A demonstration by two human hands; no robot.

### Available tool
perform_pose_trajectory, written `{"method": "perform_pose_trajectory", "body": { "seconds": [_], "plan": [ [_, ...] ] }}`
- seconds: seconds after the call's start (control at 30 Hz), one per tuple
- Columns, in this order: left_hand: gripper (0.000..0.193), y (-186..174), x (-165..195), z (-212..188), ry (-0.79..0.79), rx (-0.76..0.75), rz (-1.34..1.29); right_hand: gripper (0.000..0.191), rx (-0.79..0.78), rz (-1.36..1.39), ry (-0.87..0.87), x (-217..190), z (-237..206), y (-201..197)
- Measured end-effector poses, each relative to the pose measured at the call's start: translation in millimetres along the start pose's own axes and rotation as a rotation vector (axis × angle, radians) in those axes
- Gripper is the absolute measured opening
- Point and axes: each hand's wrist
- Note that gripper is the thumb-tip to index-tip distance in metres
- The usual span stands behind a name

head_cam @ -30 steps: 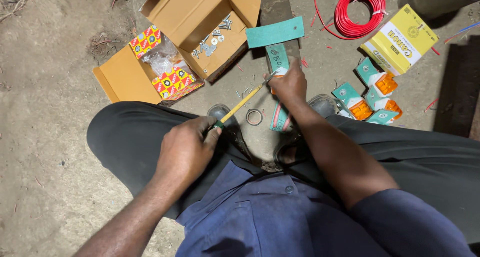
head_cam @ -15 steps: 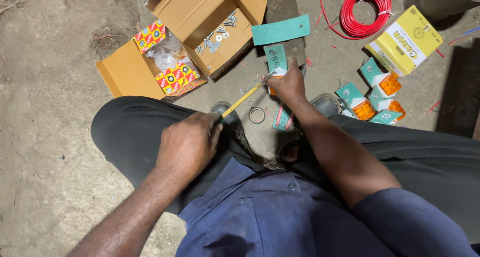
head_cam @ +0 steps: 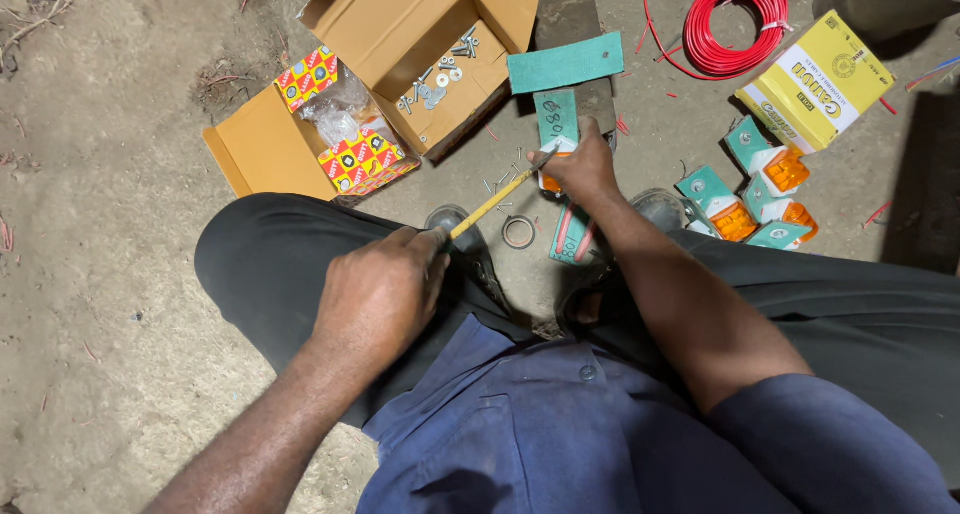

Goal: The person sits on the floor and uses a screwdriver to tighten screws on small orange electrical components. They handle multiple units one at a time, placing finished pieces aside.

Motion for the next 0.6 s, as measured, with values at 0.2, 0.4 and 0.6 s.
{"method": "perform_pose_trajectory", "body": {
  "seconds": [0.2,0.4,0.6],
  "plan": [
    [0.019,4.9,12.2,1.0,-0.013,-0.023,0.056,0.074,0.014,-0.027,-0.029,2.7,0.9,1.6],
    [0.023,13.7,20.4,-3.5,0.118,0.014,0.189,0.075,0.007,-0.031,-0.036,5.3,3.0,2.4],
    [0.025,14.5,22.0,-2.1,-0.068,0.077,-0.034,0.074,0.015,-0.062,-0.054,5.2,0.5,3.5]
  ]
}}
Point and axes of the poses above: each hand's wrist, its own z-axis towards the middle knuckle, its own y-axis out of the palm, x = y × z, and after that the axes turned 9 degrees about y, right-handed
